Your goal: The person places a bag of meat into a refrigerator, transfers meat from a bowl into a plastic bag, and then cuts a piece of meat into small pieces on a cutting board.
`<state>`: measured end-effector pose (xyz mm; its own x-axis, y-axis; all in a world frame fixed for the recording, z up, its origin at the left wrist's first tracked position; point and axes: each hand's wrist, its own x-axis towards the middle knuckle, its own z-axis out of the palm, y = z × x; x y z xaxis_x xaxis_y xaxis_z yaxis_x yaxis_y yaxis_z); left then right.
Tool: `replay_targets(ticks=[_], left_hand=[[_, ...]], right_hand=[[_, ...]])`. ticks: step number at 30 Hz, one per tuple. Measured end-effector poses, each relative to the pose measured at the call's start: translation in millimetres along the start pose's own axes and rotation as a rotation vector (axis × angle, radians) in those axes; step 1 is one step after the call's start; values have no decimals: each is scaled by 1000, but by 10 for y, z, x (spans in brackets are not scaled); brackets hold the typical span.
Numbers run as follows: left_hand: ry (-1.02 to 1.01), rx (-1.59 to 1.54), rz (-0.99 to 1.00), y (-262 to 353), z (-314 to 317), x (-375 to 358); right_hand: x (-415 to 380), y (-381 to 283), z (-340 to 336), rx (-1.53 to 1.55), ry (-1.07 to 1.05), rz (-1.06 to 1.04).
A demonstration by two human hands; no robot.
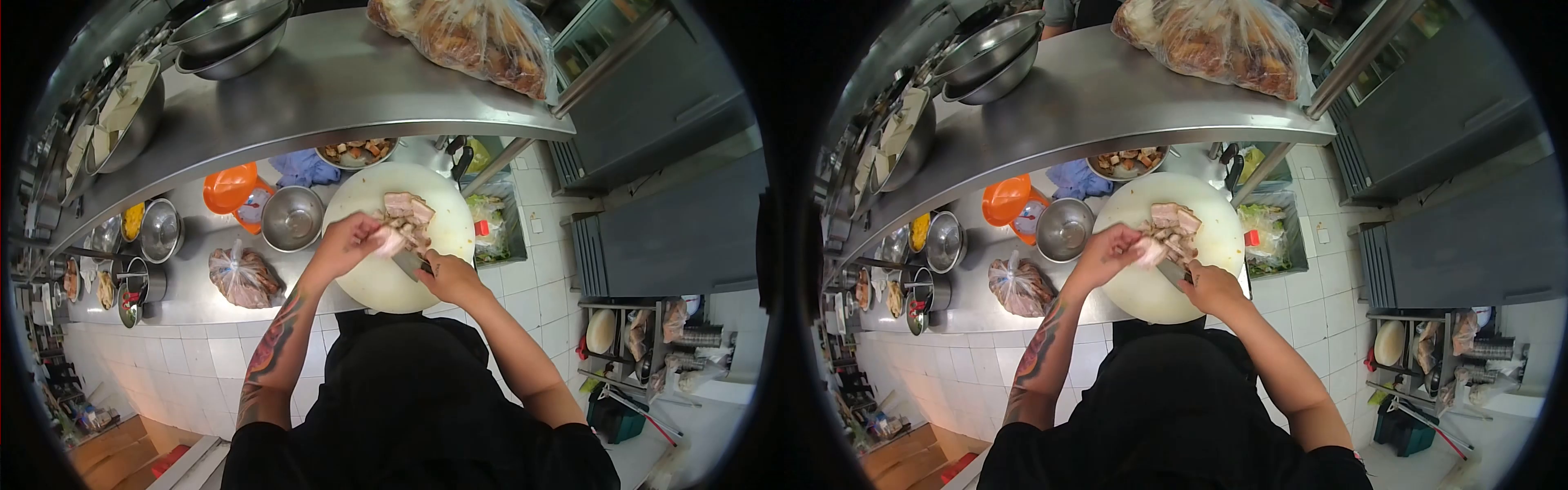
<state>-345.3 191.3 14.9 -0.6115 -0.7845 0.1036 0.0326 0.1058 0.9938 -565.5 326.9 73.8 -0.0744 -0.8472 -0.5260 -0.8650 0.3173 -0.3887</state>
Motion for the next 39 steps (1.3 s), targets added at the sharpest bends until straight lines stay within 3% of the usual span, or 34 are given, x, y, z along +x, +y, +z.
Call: replay_targets(ticks=[2, 3, 5, 7, 9, 12, 21, 25, 30, 33, 36, 39], left_hand=[[-90, 303, -248, -1, -52, -273], [-86, 304, -250, -28, -7, -396], [135, 841, 68, -87, 97, -566], [159, 804, 68, -103, 66, -608], [-40, 726, 253, -122, -4, -636], [-181, 783, 286, -184, -67, -614], [-185, 813, 315, -221, -82, -568], [-161, 798, 309, -268, -92, -563], [-182, 763, 340, -289, -178, -573], [-179, 774, 343, -311, -185, -575], [-155, 750, 358, -341, -202, -569], [-146, 712, 372, -325, -226, -565]], right_hand=[[-27, 52, 41, 10, 34, -84], [-49, 55, 66, 18, 69, -166], [-121, 1, 103, -41, 72, -175], [-118, 7, 143, -95, 78, -174], [-75, 36, 181, -130, 176, -264], [-195, -151, 114, -196, 138, -238], [-475, -422, -23, -264, 45, -243], [103, -339, 277, -184, 111, -218], [-146, -547, -56, -221, 37, -181], [-254, -466, 77, -215, 39, -191], [107, -415, 326, -153, 146, -209], [168, -473, 152, -199, 106, -225]])
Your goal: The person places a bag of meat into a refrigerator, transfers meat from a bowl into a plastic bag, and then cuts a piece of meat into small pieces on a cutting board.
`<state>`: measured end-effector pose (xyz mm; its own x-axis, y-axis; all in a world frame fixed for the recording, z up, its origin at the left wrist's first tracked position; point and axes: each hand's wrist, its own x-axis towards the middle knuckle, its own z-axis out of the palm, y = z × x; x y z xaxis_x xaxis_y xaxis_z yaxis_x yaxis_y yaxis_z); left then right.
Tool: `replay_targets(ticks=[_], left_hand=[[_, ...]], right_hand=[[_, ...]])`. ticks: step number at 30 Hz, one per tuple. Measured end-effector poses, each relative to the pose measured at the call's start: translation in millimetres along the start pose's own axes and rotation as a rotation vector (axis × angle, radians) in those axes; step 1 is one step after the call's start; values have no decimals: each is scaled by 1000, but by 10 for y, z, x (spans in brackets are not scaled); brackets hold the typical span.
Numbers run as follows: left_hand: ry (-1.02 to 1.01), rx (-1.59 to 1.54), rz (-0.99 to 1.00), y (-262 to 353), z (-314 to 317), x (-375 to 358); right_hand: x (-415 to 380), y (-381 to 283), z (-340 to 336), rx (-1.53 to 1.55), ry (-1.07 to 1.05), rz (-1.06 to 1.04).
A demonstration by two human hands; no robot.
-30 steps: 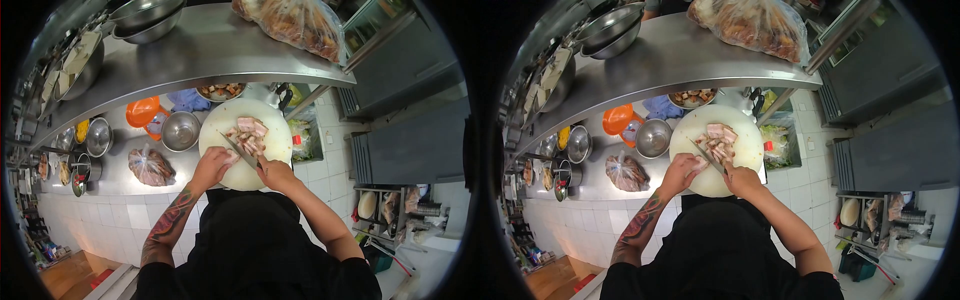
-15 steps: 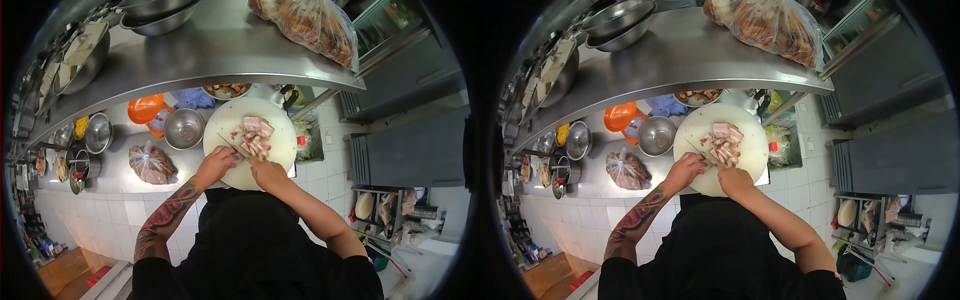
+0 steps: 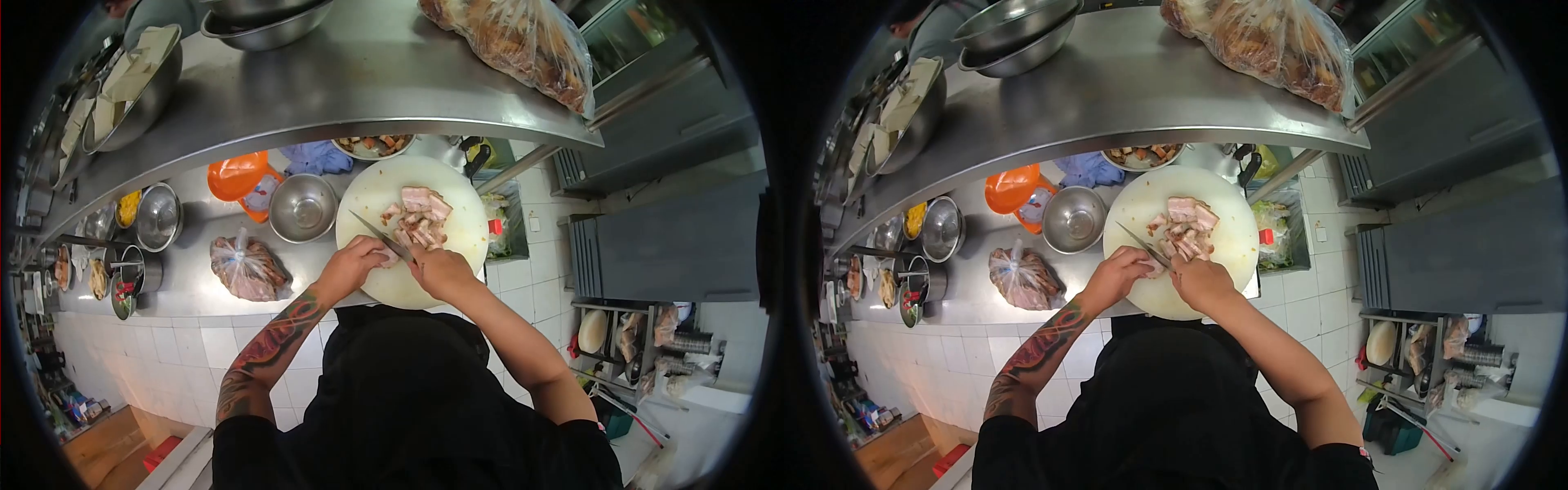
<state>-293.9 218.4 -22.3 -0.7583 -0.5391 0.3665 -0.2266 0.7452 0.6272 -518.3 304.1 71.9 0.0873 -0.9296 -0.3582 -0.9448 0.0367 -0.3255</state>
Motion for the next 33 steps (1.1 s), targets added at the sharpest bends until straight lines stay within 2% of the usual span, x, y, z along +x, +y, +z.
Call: replay_targets(ticks=[3, 6, 10, 13, 16, 18, 21, 25, 27, 33], left_hand=[[8, -8, -37, -16, 30, -43], [31, -39, -35, -61, 49, -71], [37, -4, 26, -79, 39, -79], [31, -3, -16, -66, 4, -100], [62, -16, -34, -95, 64, -144], [86, -19, -40, -102, 75, -154], [101, -9, -39, -73, 58, -150], [92, 21, -77, -88, 80, -190], [145, 3, -67, -120, 115, -217], [187, -7, -81, -99, 82, -237]], right_hand=[[-258, -143, -187, 3, -79, 58], [-220, -133, 32, 19, -113, 98], [5, -112, 46, 11, -10, 45], [-86, -222, -180, 6, -56, 18], [-180, -239, -104, -10, -147, 92], [7, -183, 123, 52, -95, 104], [183, -184, 2, 55, -17, 20], [-46, -265, -109, 21, -91, 5], [-104, -266, 47, 28, -95, 89], [126, -148, -29, 77, -49, 41]])
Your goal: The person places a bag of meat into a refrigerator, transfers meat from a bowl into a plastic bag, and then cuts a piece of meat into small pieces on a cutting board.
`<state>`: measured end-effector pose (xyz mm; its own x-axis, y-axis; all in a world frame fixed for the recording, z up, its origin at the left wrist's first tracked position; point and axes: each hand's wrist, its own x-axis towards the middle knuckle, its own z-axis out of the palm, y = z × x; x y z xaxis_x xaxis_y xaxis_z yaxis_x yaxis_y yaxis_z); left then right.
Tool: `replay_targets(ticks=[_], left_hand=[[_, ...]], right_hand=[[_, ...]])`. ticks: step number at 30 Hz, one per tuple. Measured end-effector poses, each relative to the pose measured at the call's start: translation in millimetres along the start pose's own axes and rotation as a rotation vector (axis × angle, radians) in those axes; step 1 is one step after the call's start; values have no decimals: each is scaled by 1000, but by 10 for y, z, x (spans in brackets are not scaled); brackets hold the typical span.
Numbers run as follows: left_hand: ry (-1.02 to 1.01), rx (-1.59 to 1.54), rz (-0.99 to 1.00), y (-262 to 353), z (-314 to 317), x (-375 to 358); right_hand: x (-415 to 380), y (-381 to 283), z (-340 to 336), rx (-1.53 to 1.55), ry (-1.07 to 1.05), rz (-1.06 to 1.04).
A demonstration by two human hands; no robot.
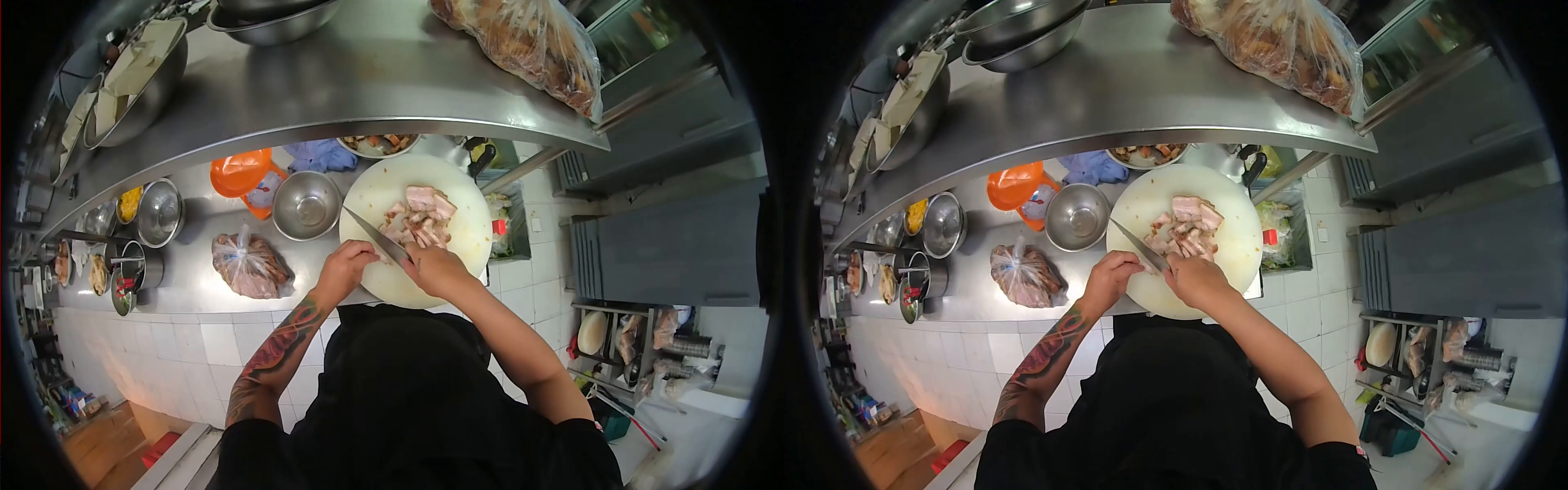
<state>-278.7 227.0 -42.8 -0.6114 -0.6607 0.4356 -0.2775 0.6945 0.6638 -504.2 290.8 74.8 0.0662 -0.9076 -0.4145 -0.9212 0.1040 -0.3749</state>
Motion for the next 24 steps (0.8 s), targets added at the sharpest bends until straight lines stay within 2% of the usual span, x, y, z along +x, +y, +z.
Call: replay_targets(ticks=[3, 7, 10, 12, 15, 16, 18, 21, 23, 24], left_hand=[[13, 34, -11, 13, 23, -21], [37, 39, 10, -40, 47, -42], [53, 59, 2, -62, 35, -33], [21, 67, -11, -31, 1, -17], [71, 10, -20, 62, -32, 6], [71, 11, -18, 104, -43, 48], [266, -84, -102, 258, -111, 228], [299, -124, -29, 467, -219, 848], [13, -256, -212, 542, -158, 1342], [-36, -81, -137, 440, -2, 1538]], right_hand=[[-236, -85, -103, 4, -59, 14], [-207, -83, 94, -8, -80, 32], [47, 9, 286, -41, -1, -2], [64, 86, 179, 139, 80, 0], [-263, 267, 187, 215, 195, -39], [-351, 311, 221, 215, 197, -39], [-485, 406, 327, 227, 210, -16], [-500, 525, 521, 195, 266, -95], [-522, 352, 358, 188, 273, -126], [-504, 286, 293, 162, 224, -179]])
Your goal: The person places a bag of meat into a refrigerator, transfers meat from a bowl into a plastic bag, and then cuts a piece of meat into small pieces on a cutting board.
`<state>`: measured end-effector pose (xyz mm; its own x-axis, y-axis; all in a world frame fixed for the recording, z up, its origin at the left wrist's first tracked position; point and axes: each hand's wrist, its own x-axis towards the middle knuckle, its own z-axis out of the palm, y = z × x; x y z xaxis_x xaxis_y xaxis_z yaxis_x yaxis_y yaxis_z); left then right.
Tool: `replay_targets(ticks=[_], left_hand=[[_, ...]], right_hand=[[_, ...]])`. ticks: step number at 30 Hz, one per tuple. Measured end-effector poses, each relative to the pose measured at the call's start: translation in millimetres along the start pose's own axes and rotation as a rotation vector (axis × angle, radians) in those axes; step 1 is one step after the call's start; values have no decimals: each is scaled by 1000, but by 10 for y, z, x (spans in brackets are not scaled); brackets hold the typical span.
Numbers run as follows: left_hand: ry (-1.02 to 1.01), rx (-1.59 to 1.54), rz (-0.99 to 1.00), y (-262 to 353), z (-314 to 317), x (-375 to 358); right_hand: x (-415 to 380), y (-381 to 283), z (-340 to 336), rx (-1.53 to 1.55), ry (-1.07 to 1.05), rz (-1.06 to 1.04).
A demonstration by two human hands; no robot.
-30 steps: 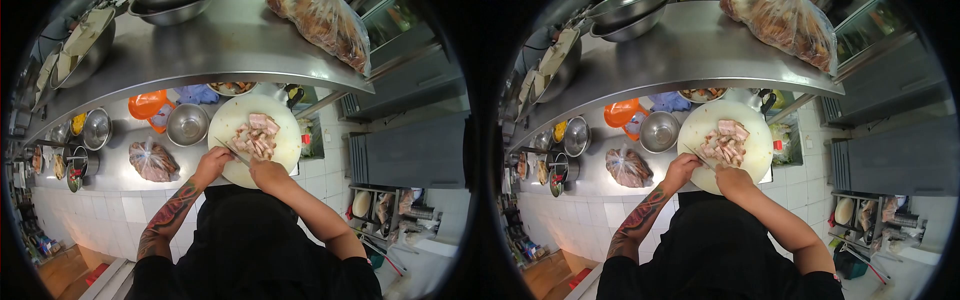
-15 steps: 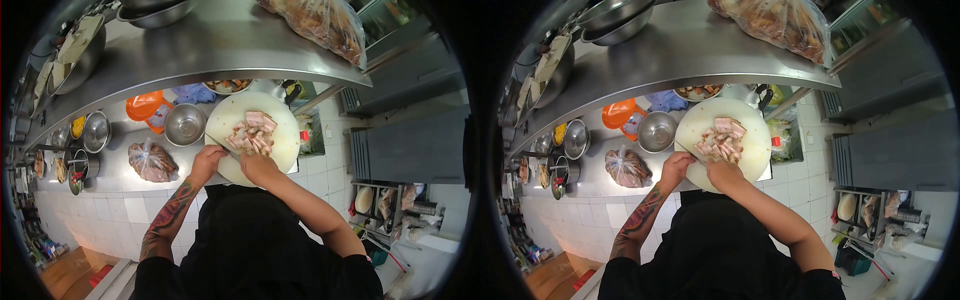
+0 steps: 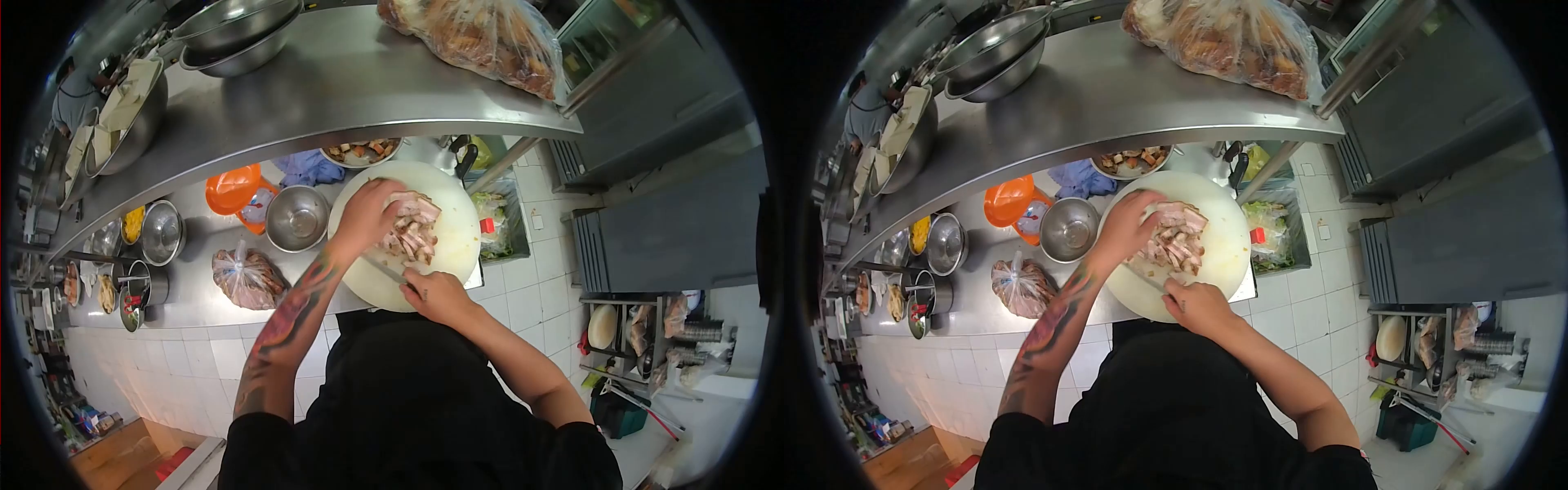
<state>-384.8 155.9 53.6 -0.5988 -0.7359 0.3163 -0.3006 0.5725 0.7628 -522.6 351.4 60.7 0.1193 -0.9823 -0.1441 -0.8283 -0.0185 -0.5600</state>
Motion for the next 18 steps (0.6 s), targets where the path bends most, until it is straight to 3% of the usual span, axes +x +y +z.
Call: replay_targets(ticks=[2, 4, 5, 10, 12, 14, 15, 17, 18], left_hand=[[-42, 183, 79, -295, 311, 248], [-372, 469, -55, -487, 514, 391], [-372, 473, -49, -427, 485, 419], [-337, 117, -66, -202, -49, 162], [-183, -318, -155, -443, -158, -250], [-264, -526, -489, -213, -377, -616], [-264, -527, -492, -199, -301, -786], [-222, -246, -487, -185, -75, -1078], [-213, -247, -497, -86, -44, -1165]], right_hand=[[124, -149, -85, -41, -174, -17], [250, -234, -48, -41, -230, 16], [303, -254, -43, -40, -295, 50], [311, 32, 40, 23, -277, 171], [259, 185, -101, 4, -210, 279], [220, 160, -280, 6, -216, 336], [196, 151, -329, 7, -226, 387], [131, 240, -196, 5, -163, 305], [111, 236, -161, -21, -147, 247]])
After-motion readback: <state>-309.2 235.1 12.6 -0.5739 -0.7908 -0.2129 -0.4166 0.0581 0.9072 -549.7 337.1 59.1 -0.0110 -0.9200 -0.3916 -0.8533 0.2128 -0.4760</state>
